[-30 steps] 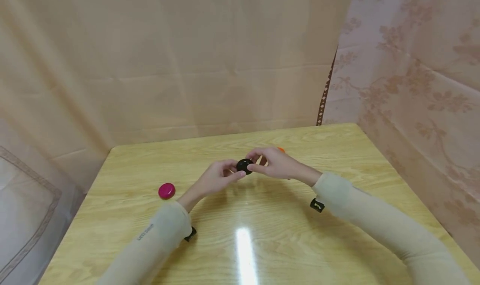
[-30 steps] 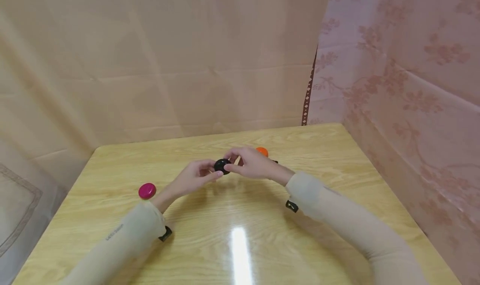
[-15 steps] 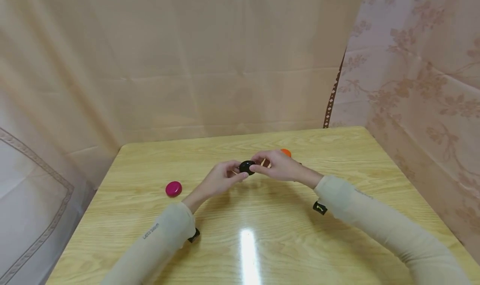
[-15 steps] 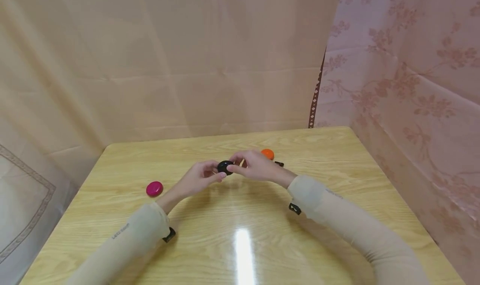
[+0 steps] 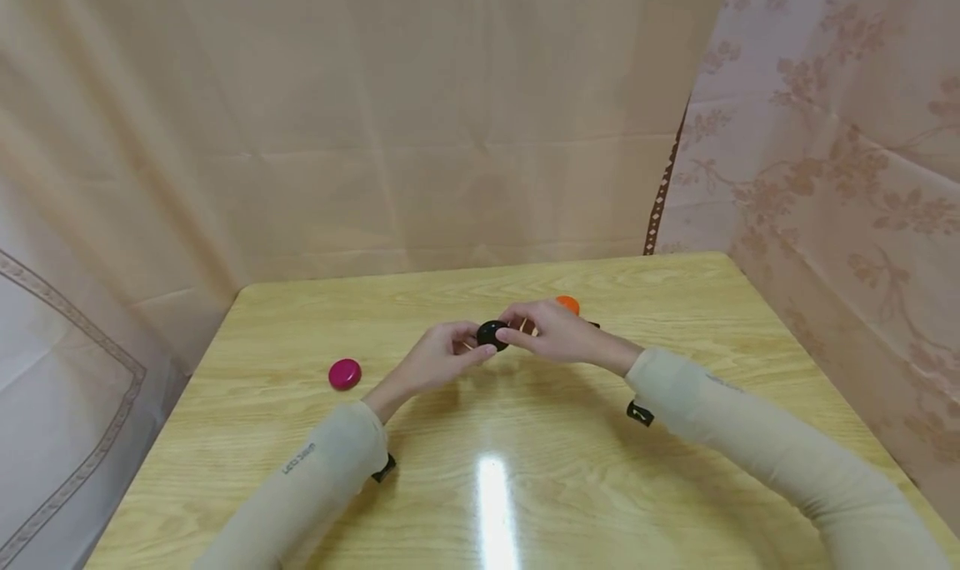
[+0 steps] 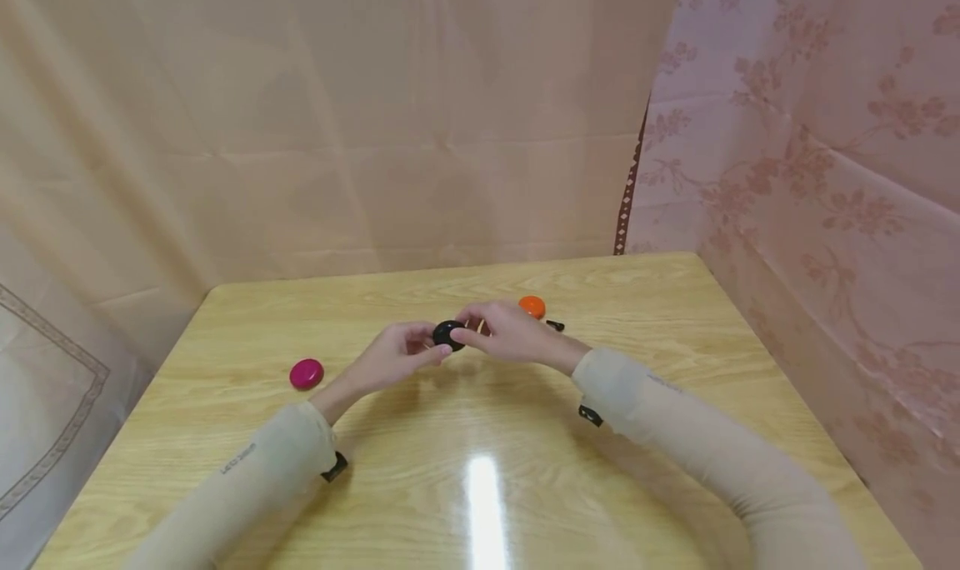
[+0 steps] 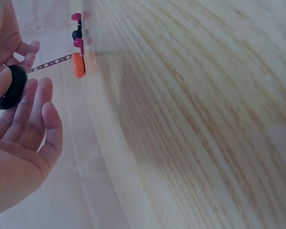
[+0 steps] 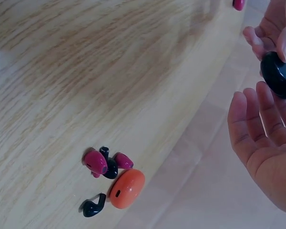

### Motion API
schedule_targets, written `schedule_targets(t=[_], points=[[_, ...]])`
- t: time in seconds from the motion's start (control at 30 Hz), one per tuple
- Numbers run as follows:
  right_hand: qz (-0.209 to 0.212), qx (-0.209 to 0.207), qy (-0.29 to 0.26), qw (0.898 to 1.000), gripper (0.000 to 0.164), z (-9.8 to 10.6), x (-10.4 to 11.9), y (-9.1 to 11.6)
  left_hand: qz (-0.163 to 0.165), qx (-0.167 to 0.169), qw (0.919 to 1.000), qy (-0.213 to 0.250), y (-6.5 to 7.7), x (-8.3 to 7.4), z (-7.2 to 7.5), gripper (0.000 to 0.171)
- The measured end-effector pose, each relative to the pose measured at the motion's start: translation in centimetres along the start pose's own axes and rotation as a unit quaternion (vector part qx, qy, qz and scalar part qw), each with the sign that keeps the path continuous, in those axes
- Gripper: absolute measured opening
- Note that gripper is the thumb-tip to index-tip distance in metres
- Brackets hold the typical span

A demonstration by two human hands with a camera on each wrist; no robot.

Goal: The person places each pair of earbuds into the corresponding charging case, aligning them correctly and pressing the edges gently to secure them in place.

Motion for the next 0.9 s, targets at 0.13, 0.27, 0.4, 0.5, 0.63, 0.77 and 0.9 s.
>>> schedule_targets(t=[0.13,0.27,0.4,0.5,0.63,0.77,0.9], points=[[-0.007,0.002,0.006,1.000,0.032,-0.17,0.04,0.04,-0.002,-0.002,1.0000,-0.002,-0.10,0.05,0.00,0.027],[-0.023,0.007,0.006,1.000,0.035,-0.21,0.21,0.03,0.003,-0.003,1.0000,0.000,-0.08,-0.05,0.03,0.027],[-0.038,0.014,0.001,0.999,0.034,-0.21,0.37,-0.10,0.007,-0.003,1.0000,0.003,-0.02,-0.06,0.10,0.028],[-0.044,0.016,-0.002,0.999,0.033,-0.09,0.45,-0.12,0.009,-0.002,1.0000,0.003,-0.09,0.03,0.12,0.028],[-0.042,0.017,-0.005,0.999,0.033,0.06,0.51,-0.08,0.012,0.001,0.9999,0.002,-0.17,0.12,0.15,0.027],[-0.042,0.017,-0.013,0.999,0.032,0.17,0.52,-0.02,0.008,0.000,1.0000,0.002,-0.22,0.19,0.14,0.028],[-0.051,0.017,-0.016,0.998,0.031,0.31,0.53,0.12,0.000,-0.001,1.0000,0.005,-0.31,0.08,0.12,0.028]])
Point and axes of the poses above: each hand's wrist, its own y-axis away from the middle knuckle, its own z-axis out of the back of the hand, x = y × z, the point moved 1 cm from there along -y, towards the middle knuckle, and after that the axes turned 12 degrees about y, right-handed, at the moved point
